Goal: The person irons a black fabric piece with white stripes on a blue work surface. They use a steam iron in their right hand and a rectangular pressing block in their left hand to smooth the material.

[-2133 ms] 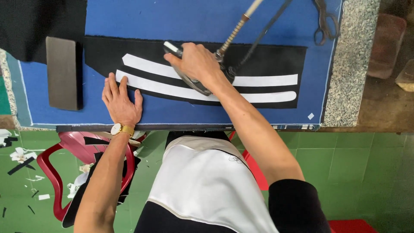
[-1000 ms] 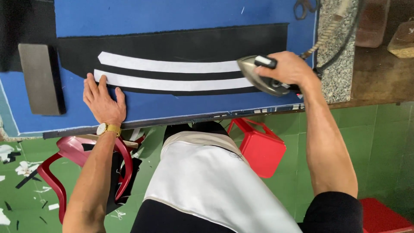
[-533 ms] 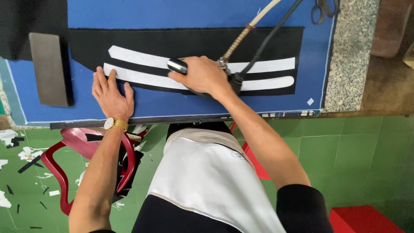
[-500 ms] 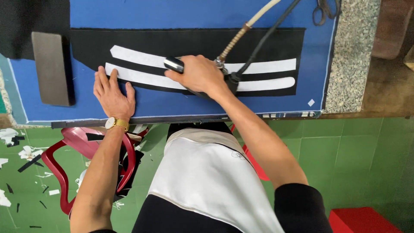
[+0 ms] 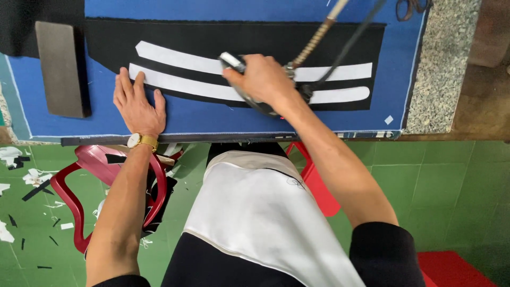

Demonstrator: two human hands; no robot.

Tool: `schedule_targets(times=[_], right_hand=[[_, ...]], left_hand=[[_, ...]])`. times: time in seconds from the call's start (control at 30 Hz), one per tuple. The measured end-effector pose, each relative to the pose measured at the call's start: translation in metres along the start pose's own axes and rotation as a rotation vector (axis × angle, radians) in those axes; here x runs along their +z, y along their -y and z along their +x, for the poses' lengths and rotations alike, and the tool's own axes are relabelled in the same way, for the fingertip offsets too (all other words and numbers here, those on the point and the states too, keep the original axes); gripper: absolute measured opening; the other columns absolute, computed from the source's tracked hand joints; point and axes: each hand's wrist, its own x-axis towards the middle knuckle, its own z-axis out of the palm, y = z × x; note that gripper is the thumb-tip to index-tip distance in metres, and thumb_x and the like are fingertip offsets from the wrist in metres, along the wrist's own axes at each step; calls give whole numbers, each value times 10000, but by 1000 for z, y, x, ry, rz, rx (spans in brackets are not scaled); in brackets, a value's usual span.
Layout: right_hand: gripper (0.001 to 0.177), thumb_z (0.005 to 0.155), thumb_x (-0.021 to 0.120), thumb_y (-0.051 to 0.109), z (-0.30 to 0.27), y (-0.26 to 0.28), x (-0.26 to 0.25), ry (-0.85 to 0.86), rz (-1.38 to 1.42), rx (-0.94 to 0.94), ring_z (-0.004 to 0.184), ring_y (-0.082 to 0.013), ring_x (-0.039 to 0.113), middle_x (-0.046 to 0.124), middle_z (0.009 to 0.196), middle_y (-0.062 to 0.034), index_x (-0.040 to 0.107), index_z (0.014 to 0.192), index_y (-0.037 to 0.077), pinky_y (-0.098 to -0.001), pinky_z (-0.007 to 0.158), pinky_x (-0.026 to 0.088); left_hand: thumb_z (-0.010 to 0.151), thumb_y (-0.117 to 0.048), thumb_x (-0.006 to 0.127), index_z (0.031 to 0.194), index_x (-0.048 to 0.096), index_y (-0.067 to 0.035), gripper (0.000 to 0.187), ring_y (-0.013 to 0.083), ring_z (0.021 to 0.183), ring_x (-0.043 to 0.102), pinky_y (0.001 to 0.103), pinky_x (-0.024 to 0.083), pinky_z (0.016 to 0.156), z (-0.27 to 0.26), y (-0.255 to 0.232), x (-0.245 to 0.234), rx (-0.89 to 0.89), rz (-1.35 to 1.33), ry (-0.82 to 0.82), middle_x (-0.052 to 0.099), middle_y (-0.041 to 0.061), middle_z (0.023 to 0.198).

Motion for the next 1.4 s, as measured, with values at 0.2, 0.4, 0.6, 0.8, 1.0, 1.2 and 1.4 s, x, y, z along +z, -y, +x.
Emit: schedule_targets(times=[0.2, 0.4, 0.6, 0.8, 1.0, 1.2, 1.4], right_hand=[[408, 1036, 584, 506, -27, -64, -67, -68, -27, 273, 697, -220, 702, 743, 885, -79, 688, 1038, 111, -399, 560, 549], [377, 1107, 615, 472, -44, -161, -110, -248, 79, 393, 735, -183, 667, 688, 884, -55, 635, 978, 118, -314, 620, 562], [502, 1112, 631, 539, -72, -192, -137, -301, 115, 428, 543, -173, 502, 495, 678, -3, 497, 821, 152, -348, 429, 448], [541, 1111, 621, 532, -75, -183, -140, -288, 133, 437, 465, -170, 447, 443, 609, 7, 440, 758, 164, -343, 424, 384], [526, 1112, 634, 543, -71, -190, -140, -212, 171, 437, 443, -140, 421, 472, 593, 20, 469, 790, 162, -335, 426, 386], [524, 958, 687, 434, -66, -123, -108, -91, -102, 165, 823, -488, 703, 692, 822, -333, 701, 941, -89, -538, 724, 512], [475, 866, 695, 536, -27, -23, -59, 38, -66, 59, 846, -369, 744, 741, 811, -167, 758, 913, 67, -459, 732, 562]], left_hand=[[1096, -365, 505, 1435, 628, -7, 508, 446, 1446, 363, 583, 339, 1117, 4, -18, -23, 7, -59, 8, 366, 225, 1603], [1090, -310, 538, 1437, 619, 1, 473, 442, 1450, 350, 583, 341, 1127, 4, -21, -25, 14, -60, 17, 362, 225, 1603], [1065, -311, 548, 1428, 623, -4, 481, 451, 1442, 365, 586, 338, 1115, 5, -20, -25, 4, -52, 19, 372, 238, 1601], [1064, -306, 548, 1426, 614, -9, 473, 456, 1442, 368, 588, 336, 1115, 6, -22, -26, -4, -56, 17, 372, 241, 1600], [1063, -321, 539, 1429, 619, 7, 498, 468, 1434, 386, 567, 335, 1118, 7, -25, -29, -4, -48, 13, 381, 255, 1596], [1023, -371, 581, 1424, 576, -55, 511, 420, 1436, 369, 542, 293, 1117, 2, -6, -3, 31, 27, -49, 412, 238, 1571], [1005, -382, 578, 1424, 580, -69, 523, 412, 1449, 366, 534, 281, 1136, 2, -4, 0, 7, 22, -28, 399, 223, 1591]])
